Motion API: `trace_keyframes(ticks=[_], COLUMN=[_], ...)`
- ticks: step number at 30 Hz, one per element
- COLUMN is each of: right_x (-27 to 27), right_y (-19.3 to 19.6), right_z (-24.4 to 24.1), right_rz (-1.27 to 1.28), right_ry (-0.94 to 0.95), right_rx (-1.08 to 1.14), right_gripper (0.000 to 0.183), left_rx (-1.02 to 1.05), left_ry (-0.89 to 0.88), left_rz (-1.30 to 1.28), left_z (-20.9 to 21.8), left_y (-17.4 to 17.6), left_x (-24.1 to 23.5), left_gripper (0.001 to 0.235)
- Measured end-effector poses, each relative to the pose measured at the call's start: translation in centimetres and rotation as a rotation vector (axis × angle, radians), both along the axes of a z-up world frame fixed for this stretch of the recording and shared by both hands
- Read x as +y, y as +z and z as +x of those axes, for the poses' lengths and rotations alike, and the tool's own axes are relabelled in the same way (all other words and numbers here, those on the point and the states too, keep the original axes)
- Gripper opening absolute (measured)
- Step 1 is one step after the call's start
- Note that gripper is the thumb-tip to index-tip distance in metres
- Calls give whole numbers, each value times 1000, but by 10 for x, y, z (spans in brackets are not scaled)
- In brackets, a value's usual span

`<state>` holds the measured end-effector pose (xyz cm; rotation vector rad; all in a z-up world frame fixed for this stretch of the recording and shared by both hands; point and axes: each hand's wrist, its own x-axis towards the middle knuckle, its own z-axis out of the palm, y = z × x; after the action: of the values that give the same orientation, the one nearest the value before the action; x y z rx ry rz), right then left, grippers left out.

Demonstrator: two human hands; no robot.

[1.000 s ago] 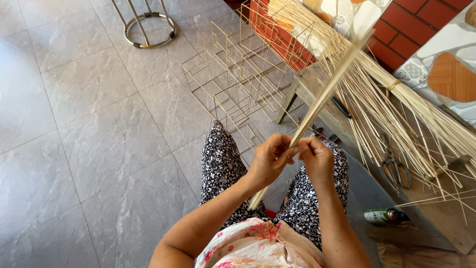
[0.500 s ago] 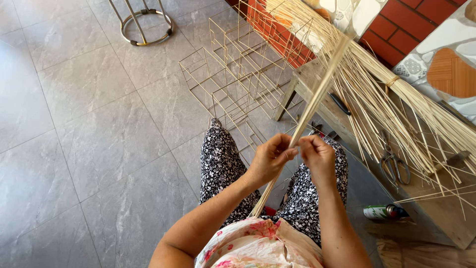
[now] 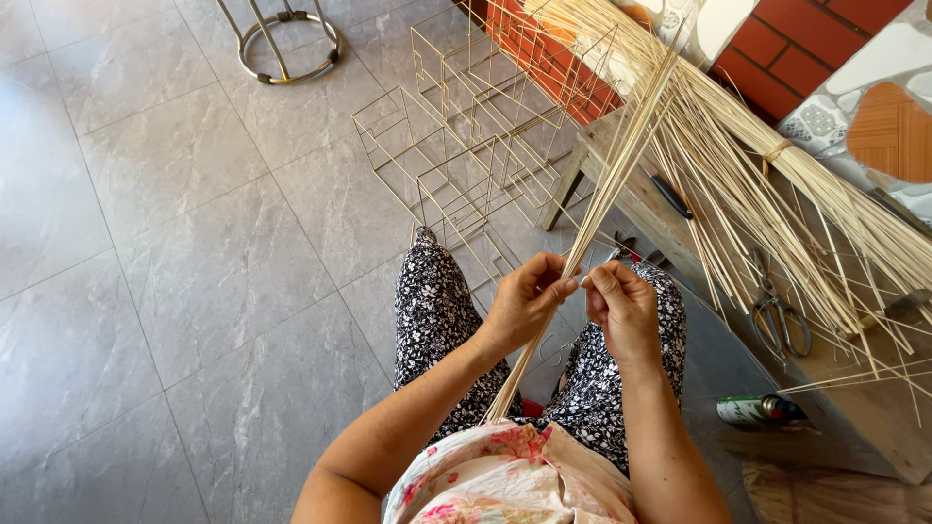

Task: The person sits on a low stool and uses a knife to sharpen the ends of thin bamboo sticks. They then insert the sharpened sticks into a wire frame structure on the floor, repeating the process with multiple sticks.

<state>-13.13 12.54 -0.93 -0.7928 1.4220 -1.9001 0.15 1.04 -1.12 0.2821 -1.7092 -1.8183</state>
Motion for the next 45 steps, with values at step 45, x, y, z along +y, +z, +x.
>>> trace_keyframes(ticks=[45], right_x=[-25], right_y=[-80], right_z=[44], right_rz=[176], right_ry=[297], right_rx=[-180], right_gripper=[31], left_rx=[-275], left_ry=[261], left_rz=[-70], left_z=[-20], left_y=[-37], left_x=[-30], left_gripper=[27])
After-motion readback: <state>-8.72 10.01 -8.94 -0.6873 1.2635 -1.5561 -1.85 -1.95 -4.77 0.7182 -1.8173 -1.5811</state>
